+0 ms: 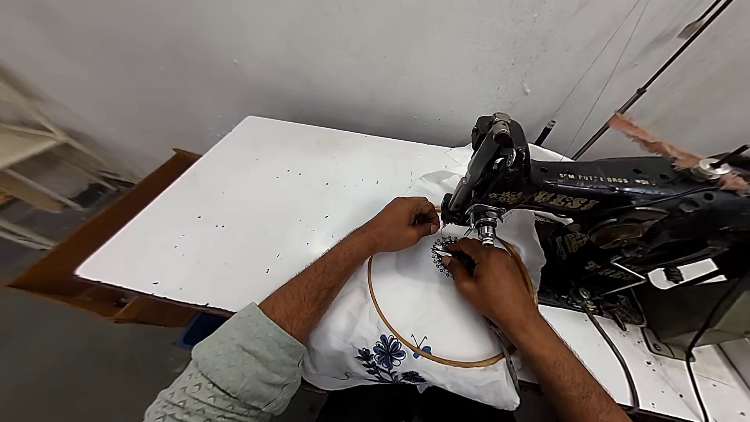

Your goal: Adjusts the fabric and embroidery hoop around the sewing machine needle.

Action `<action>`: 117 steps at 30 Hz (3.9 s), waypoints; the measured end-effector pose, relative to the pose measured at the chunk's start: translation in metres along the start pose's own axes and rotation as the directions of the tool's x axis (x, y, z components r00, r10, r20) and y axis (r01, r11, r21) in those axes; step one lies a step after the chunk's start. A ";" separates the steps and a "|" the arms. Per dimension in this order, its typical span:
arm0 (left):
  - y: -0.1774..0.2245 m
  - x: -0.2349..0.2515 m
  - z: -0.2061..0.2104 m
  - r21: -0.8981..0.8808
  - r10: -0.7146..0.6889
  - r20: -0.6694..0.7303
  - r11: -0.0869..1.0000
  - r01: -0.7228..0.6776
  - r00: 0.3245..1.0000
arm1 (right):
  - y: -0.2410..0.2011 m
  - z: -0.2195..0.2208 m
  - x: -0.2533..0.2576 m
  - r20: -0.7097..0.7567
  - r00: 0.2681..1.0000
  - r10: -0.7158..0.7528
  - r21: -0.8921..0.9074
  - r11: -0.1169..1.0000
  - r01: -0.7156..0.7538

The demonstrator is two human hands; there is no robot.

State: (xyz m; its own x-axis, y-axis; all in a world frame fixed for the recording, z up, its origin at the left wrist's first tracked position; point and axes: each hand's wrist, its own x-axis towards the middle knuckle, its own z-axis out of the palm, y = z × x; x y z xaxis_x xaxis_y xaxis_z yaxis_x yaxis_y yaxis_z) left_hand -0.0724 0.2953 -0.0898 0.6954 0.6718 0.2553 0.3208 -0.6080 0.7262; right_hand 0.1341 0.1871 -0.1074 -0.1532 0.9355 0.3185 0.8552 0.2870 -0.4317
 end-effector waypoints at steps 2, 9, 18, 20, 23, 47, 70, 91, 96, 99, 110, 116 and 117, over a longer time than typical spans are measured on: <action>-0.001 0.000 0.000 -0.008 -0.004 -0.001 1.000 0.004 1.000 | -0.001 0.002 0.001 -0.012 1.000 0.003 0.007 1.000 -0.003; 0.000 0.001 0.000 0.117 0.091 0.131 0.987 -0.106 0.987 | -0.007 0.002 -0.002 -0.049 0.997 0.063 0.018 0.998 -0.062; 0.006 -0.005 0.003 0.207 0.133 0.214 0.962 -0.178 0.968 | -0.005 -0.007 -0.005 0.059 0.996 0.065 0.043 0.997 -0.067; 0.009 -0.004 0.006 0.268 0.087 0.227 0.952 -0.148 0.970 | -0.003 -0.005 -0.003 0.053 0.998 0.035 0.035 0.999 -0.037; 0.011 -0.004 0.006 0.295 0.044 0.239 0.949 -0.116 0.970 | -0.001 -0.003 -0.003 0.042 0.999 0.002 0.048 0.999 -0.004; 0.007 -0.010 0.011 0.246 0.090 0.165 0.961 -0.129 0.982 | -0.011 0.001 0.000 0.015 0.998 0.057 0.085 0.995 -0.058; 0.029 -0.044 -0.002 0.372 -0.034 -0.311 0.915 0.154 0.950 | 0.030 -0.033 -0.016 -0.158 0.987 0.037 0.034 0.999 -0.032; 0.061 -0.108 0.037 0.714 -0.314 -0.093 0.640 0.283 0.945 | 0.017 -0.028 -0.079 -0.133 0.982 -0.132 -0.286 0.954 0.089; 0.072 -0.116 0.049 0.739 -0.145 -0.121 0.648 0.187 0.982 | 0.017 -0.027 -0.081 -0.148 0.981 -0.128 -0.282 0.956 0.082; 0.066 -0.118 0.048 0.720 -0.205 -0.102 0.660 0.214 0.973 | 0.015 -0.029 -0.081 -0.120 0.988 -0.102 -0.300 0.952 0.061; 0.056 -0.091 0.025 0.528 -0.126 -0.123 0.832 0.172 0.984 | -0.026 -0.015 -0.038 -0.013 1.000 0.018 0.072 0.997 -0.017; 0.041 -0.092 0.025 0.417 -0.123 -0.190 0.888 0.194 0.974 | -0.028 0.003 -0.014 0.057 0.998 -0.023 0.044 0.999 0.021; 0.039 -0.092 0.025 0.386 -0.114 -0.222 0.902 0.194 0.968 | -0.028 0.004 -0.012 0.058 0.998 -0.033 0.029 0.999 0.031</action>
State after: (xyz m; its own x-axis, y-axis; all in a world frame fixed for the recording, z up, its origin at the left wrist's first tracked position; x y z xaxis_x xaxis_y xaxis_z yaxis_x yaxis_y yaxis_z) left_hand -0.1078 0.1994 -0.1014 0.4945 0.8135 0.3061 0.6724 -0.5812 0.4584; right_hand 0.1100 0.1684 -0.1023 -0.2097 0.9361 0.2825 0.8351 0.3218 -0.4461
